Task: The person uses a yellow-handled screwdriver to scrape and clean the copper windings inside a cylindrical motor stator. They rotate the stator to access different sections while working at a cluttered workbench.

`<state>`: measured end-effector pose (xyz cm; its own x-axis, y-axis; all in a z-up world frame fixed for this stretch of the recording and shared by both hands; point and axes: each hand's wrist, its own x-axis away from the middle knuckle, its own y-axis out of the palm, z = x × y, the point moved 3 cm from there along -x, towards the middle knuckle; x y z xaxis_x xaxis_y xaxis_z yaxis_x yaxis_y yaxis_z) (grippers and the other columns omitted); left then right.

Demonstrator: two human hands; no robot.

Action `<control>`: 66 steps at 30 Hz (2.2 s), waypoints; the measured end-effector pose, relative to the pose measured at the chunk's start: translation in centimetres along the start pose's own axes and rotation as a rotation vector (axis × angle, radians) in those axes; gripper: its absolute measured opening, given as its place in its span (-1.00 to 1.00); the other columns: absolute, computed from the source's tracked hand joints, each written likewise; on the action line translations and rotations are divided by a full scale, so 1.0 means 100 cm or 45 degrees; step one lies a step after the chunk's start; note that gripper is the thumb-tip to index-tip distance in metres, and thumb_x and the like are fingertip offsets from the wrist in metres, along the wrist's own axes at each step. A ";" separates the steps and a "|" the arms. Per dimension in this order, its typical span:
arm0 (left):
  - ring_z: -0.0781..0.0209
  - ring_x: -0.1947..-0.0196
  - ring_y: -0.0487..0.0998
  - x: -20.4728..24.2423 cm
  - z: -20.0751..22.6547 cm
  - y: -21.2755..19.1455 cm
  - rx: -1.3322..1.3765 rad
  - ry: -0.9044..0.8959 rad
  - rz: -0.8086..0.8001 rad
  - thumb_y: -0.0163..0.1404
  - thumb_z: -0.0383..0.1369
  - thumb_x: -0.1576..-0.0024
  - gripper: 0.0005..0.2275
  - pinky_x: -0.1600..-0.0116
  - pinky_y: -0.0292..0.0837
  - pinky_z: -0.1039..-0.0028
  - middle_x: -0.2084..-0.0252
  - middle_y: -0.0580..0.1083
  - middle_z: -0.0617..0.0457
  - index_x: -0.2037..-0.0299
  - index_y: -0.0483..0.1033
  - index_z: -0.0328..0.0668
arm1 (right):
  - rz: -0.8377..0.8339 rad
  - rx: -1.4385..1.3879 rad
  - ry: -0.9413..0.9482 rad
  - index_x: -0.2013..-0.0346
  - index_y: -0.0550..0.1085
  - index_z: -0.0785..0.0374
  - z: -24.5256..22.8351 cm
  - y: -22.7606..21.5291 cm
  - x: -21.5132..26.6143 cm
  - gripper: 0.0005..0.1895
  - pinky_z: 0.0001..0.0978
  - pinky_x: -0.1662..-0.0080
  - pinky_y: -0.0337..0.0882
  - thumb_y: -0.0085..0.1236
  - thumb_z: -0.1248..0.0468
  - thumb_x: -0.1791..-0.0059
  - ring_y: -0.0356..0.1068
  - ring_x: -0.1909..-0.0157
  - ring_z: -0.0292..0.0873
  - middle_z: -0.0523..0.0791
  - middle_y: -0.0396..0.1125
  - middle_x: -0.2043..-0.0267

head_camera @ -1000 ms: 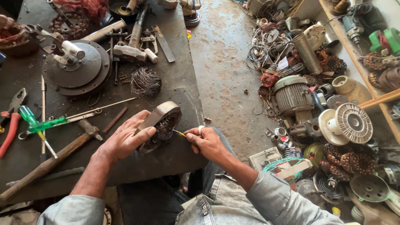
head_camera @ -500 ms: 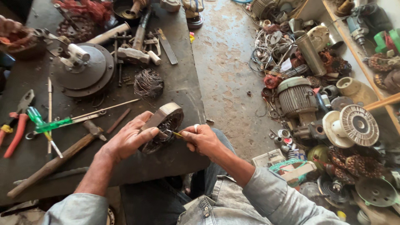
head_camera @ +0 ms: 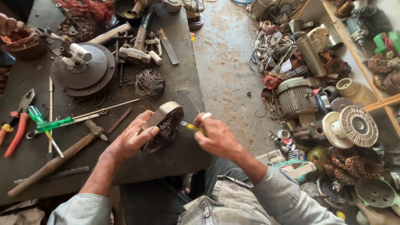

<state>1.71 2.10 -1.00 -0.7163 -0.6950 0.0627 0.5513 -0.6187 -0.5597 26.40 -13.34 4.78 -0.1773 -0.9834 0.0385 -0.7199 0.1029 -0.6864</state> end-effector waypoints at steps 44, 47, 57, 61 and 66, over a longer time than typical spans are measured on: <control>0.40 0.36 0.33 -0.009 0.027 -0.002 0.430 -0.038 0.236 0.07 -0.03 -0.09 -0.61 0.27 0.27 0.48 0.41 0.39 0.17 0.30 0.55 -0.31 | 0.729 0.209 -0.578 -0.03 0.37 0.05 -0.040 0.046 -0.063 -0.35 -0.09 0.24 0.49 0.50 0.10 0.26 0.51 0.22 0.08 -0.10 0.45 0.09; 0.37 0.35 0.31 -0.014 0.018 -0.001 0.420 -0.041 0.160 0.07 -0.03 -0.13 -0.57 0.27 0.25 0.45 0.40 0.38 0.14 0.28 0.55 -0.38 | 0.729 0.190 -0.585 -0.10 0.34 0.06 -0.048 0.040 -0.058 -0.27 -0.06 0.21 0.49 0.50 0.10 0.28 0.50 0.17 0.12 -0.06 0.44 0.04; 0.39 0.19 0.52 -0.027 0.003 -0.013 0.995 -0.063 0.108 -0.01 -0.13 -0.19 -0.57 0.03 0.42 0.53 0.14 0.58 0.10 -0.06 0.58 -0.36 | 0.488 0.368 -0.219 -0.03 0.38 0.04 -0.073 0.041 -0.081 -0.16 -0.03 0.16 0.47 0.59 -0.01 0.44 0.50 0.13 0.13 -0.08 0.46 0.10; 0.33 0.24 0.51 -0.036 -0.006 -0.011 1.148 -0.067 0.043 0.01 -0.16 -0.22 -0.61 0.08 0.41 0.49 0.17 0.57 0.05 -0.04 0.60 -0.38 | 0.536 0.397 -0.220 0.06 0.43 0.06 -0.059 0.051 -0.094 -0.25 -0.07 0.17 0.47 0.56 -0.05 0.43 0.52 0.18 0.09 -0.09 0.48 0.18; 0.32 0.24 0.55 -0.037 -0.020 -0.013 1.280 -0.126 0.184 -0.01 -0.16 -0.23 -0.62 0.07 0.43 0.49 0.20 0.59 0.07 0.01 0.59 -0.40 | 0.618 0.418 -0.338 0.08 0.44 0.08 -0.058 0.062 -0.115 -0.26 -0.09 0.21 0.47 0.51 -0.21 0.35 0.54 0.24 0.06 -0.10 0.50 0.25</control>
<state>2.82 6.17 -2.17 -0.6010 -0.7864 0.1428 0.7661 -0.5160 0.3832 20.08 -0.57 4.28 -0.2288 -0.8442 -0.4848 -0.3495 0.5360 -0.7685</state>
